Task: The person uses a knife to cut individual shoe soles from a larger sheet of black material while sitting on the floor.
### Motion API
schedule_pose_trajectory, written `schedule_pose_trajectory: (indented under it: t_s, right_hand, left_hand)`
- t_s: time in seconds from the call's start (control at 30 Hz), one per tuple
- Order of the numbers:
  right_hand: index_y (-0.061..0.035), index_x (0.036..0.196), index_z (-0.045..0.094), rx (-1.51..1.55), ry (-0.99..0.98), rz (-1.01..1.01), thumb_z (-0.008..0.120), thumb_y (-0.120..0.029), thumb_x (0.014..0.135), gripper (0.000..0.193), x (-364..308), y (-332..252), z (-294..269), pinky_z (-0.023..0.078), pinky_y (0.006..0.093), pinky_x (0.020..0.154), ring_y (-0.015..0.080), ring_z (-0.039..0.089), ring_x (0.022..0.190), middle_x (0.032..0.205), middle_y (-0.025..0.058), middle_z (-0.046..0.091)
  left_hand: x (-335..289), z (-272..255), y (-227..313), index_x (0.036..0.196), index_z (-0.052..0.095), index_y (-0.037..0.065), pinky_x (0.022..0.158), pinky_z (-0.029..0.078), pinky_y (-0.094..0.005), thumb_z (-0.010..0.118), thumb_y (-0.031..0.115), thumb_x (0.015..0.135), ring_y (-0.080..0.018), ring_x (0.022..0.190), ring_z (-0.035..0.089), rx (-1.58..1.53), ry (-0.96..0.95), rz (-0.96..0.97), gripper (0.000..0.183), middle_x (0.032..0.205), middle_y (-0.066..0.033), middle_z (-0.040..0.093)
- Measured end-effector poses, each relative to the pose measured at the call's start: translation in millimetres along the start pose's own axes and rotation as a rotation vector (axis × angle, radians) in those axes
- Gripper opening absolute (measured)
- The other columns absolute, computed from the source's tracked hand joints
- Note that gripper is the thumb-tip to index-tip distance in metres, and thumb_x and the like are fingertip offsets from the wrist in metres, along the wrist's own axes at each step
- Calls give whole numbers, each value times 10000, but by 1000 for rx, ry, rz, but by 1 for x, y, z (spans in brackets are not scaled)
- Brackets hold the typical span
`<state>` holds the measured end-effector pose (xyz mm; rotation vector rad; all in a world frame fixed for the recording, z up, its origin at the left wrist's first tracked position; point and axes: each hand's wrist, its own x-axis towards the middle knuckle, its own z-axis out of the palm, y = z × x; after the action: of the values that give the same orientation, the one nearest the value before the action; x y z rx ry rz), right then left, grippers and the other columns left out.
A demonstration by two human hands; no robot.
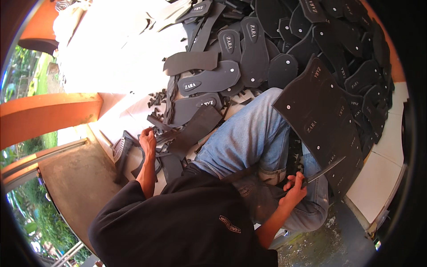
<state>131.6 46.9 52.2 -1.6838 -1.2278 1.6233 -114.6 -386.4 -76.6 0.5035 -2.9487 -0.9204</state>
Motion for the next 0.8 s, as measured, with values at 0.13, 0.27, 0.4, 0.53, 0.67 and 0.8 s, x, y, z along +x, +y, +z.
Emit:
schedule_pose_trajectory:
  t_s: [0.13, 0.27, 0.4, 0.53, 0.67, 0.8]
  right_hand:
    - [-21, 901, 571, -28, -68, -15, 593, -193, 861, 177, -10, 19, 5, 302, 212, 386, 67, 410, 449, 665, 51, 560]
    - [-15, 897, 567, -22, -32, -84, 575, -173, 874, 160, -14, 6, 12, 297, 198, 384, 58, 403, 445, 653, 50, 555]
    - [-11, 905, 568, 13, 49, -110, 566, -164, 881, 155, -21, -5, 4, 294, 200, 385, 57, 397, 443, 647, 51, 553]
    - [-8, 921, 572, 54, 95, -83, 567, -164, 885, 161, -28, 7, -10, 284, 202, 386, 57, 386, 438, 642, 50, 551]
    - [-7, 927, 576, -11, -25, -144, 564, -173, 890, 170, -38, 7, -4, 280, 201, 395, 52, 380, 438, 627, 41, 543]
    - [-28, 1152, 474, -106, -204, -248, 515, -244, 924, 317, -40, 10, -5, 272, 194, 408, 46, 340, 450, 662, 18, 495]
  left_hand:
    - [-25, -20, 58, 991, 608, -7, 690, 481, -281, 539, 69, 827, -154, 737, 616, -387, -274, -70, 193, 801, -101, 651]
    - [-64, 21, 126, 1011, 597, 16, 716, 492, -348, 589, 48, 771, -287, 794, 617, -121, -619, 613, 242, 907, -135, 622]
    - [-81, 68, 127, 1123, 543, 89, 771, 483, -402, 641, 136, 737, -293, 960, 555, 168, -772, 814, 401, 1010, -96, 565]
    - [-89, 80, 143, 1165, 524, 106, 770, 482, -407, 677, 207, 715, -288, 974, 552, 309, -803, 799, 486, 1011, -87, 563]
    - [-86, 87, 139, 1090, 580, 79, 772, 473, -411, 670, 236, 715, -318, 948, 559, 346, -786, 763, 416, 979, -109, 574]
    - [-81, 84, 133, 1017, 577, 35, 761, 469, -430, 677, 245, 679, -344, 913, 563, 199, -772, 621, 410, 977, -157, 552]
